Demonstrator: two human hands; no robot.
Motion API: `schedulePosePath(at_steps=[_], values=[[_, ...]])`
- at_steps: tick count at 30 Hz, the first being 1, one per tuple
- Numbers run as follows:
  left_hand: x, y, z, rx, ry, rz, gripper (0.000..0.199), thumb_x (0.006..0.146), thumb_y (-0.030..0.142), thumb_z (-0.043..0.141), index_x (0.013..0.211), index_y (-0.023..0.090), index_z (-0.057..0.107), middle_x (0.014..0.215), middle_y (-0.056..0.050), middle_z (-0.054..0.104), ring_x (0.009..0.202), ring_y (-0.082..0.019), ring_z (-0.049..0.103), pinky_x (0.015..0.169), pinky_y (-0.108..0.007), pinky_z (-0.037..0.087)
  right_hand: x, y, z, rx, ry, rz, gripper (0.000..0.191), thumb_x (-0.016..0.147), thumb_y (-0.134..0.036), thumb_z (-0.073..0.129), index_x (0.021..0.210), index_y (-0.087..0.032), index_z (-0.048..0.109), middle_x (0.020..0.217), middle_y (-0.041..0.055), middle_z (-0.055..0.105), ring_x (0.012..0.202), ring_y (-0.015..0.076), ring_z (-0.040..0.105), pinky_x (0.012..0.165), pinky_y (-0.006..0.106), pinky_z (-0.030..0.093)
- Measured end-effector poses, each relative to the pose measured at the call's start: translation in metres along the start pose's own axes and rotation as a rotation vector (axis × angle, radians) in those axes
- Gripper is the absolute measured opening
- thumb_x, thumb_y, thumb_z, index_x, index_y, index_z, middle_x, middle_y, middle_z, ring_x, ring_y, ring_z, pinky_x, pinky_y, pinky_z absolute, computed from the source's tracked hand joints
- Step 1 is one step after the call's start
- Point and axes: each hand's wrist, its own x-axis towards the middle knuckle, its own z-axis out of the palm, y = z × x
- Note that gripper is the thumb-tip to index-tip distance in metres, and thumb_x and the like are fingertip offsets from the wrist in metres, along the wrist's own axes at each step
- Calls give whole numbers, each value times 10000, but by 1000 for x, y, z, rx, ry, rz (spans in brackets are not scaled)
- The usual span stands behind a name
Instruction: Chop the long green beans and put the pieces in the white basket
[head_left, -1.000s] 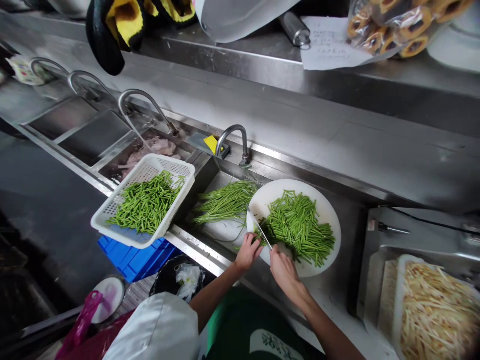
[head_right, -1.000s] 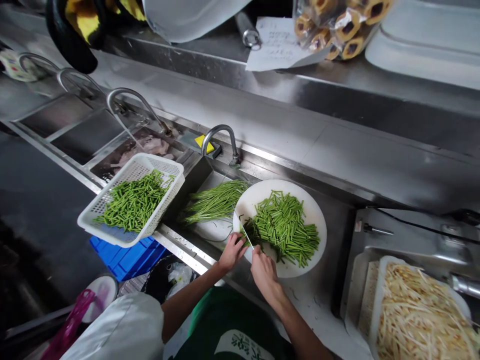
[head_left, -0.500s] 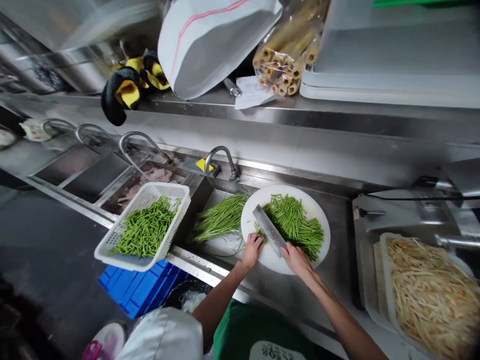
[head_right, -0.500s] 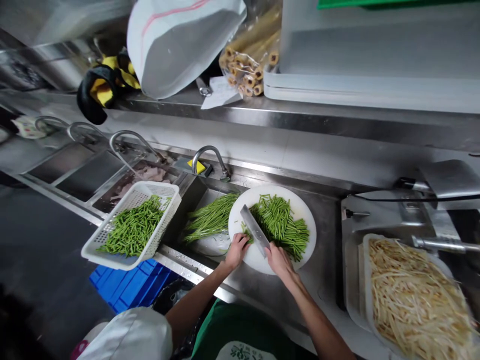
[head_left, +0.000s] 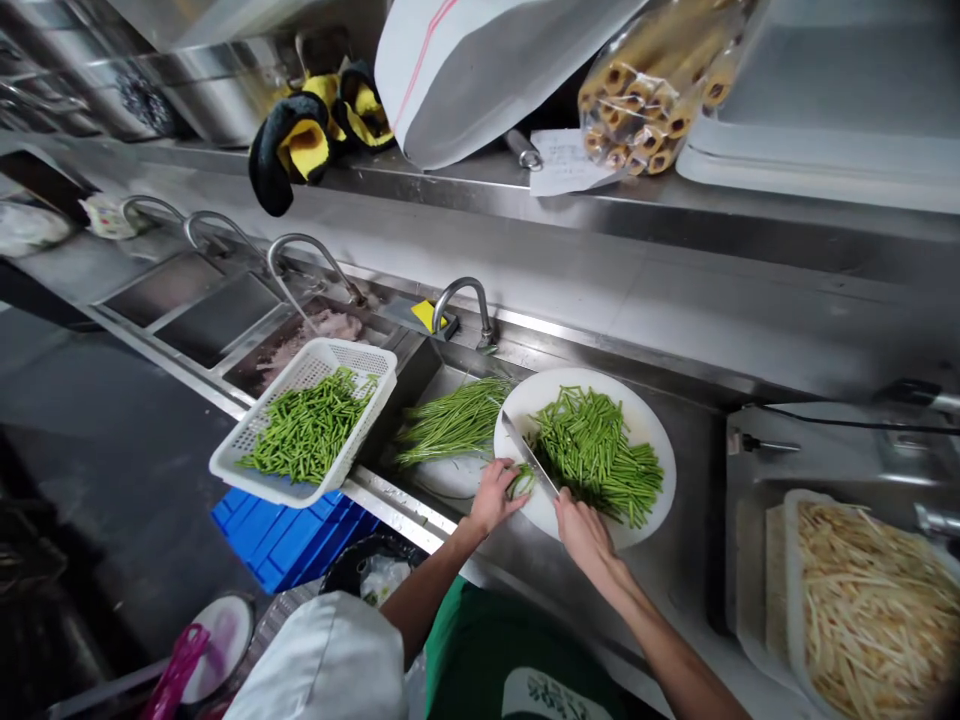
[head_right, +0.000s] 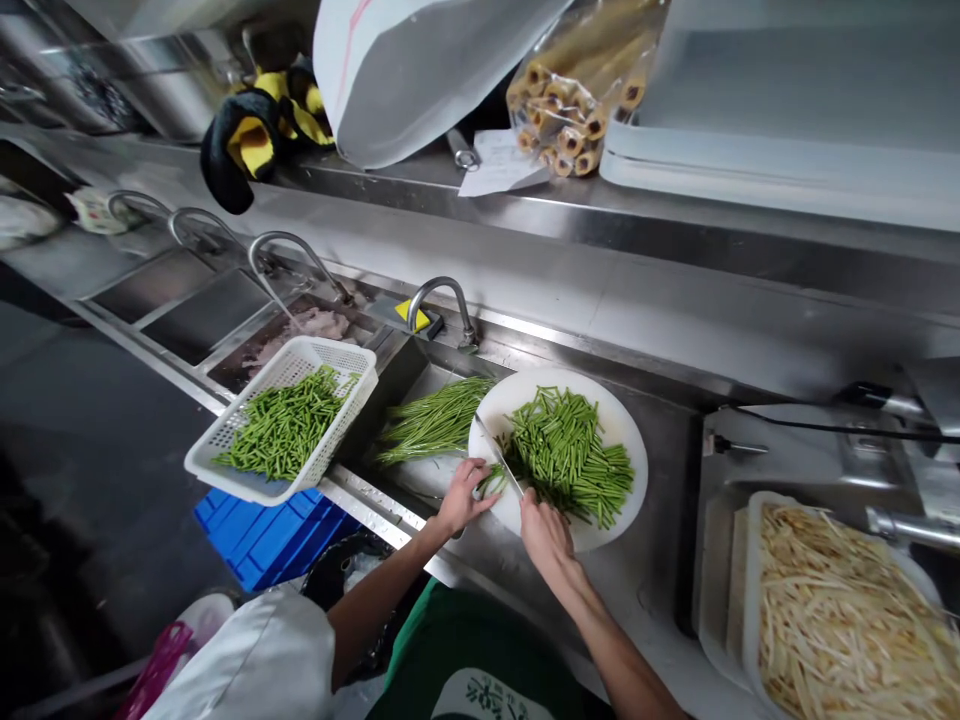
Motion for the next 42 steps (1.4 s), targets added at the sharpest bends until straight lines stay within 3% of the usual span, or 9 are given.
schedulePosePath(at_steps=[3,7,15,21,23,27,31,37,42], values=[[2,-3,8,-29,-73,20,244,921,349,610,1124,218,640,1135,-90,592,1083,-232,544,961,-412,498,7,-12,8,-12,-20,-2,369,1024,-198,270,1215,-63,556,935,205,754,891,259,742,698,294,465],[3,-9,17,-58,-46,14,201,987,275,484,1002,210,674,1018,-73,628,1006,-207,558,911,-373,520,18,-12,13,2,-34,24,346,1024,-196,286,1167,-80,579,958,203,749,908,248,737,717,293,458],[33,7,40,-175,26,-34,163,946,261,549,1017,209,685,1037,-81,643,999,-209,594,902,-375,538,21,50,-2,14,-37,105,338,1034,-327,332,1053,-153,621,910,146,764,839,224,727,646,275,383],[23,6,4,-185,437,-210,166,960,279,512,941,207,660,959,-73,635,958,-207,591,899,-393,497,0,22,0,-18,-6,101,374,1043,-312,259,1110,-136,583,838,144,763,787,247,738,627,286,403],[12,0,-3,-140,368,-169,155,950,289,535,931,207,665,951,-68,631,954,-209,580,885,-386,489,1,4,4,-13,-21,77,374,1041,-286,254,1132,-129,581,858,150,765,823,257,744,642,292,433],[-3,-5,5,-42,75,-28,217,860,344,681,1036,216,688,1059,-81,635,1023,-240,552,914,-414,480,11,-24,14,-6,-44,51,370,1029,-221,268,1219,-90,557,919,178,763,881,253,746,695,297,476],[-4,-5,17,-21,14,-33,151,922,269,597,1012,219,708,1036,-82,638,1004,-226,552,907,-403,497,24,-30,19,7,-36,54,392,1032,-223,247,1258,-75,531,989,201,749,924,247,737,721,296,479],[0,-3,29,-96,85,-77,200,958,221,523,912,203,716,925,-68,637,889,-199,574,832,-361,521,32,1,3,87,-39,47,298,1023,-334,369,1074,-176,617,916,114,766,841,208,732,655,257,414],[36,17,32,-135,170,-82,198,959,277,533,956,203,717,942,-71,641,900,-202,571,835,-372,507,1,56,-1,175,78,127,329,1012,-376,352,996,-193,626,867,100,758,819,222,711,662,268,397]])
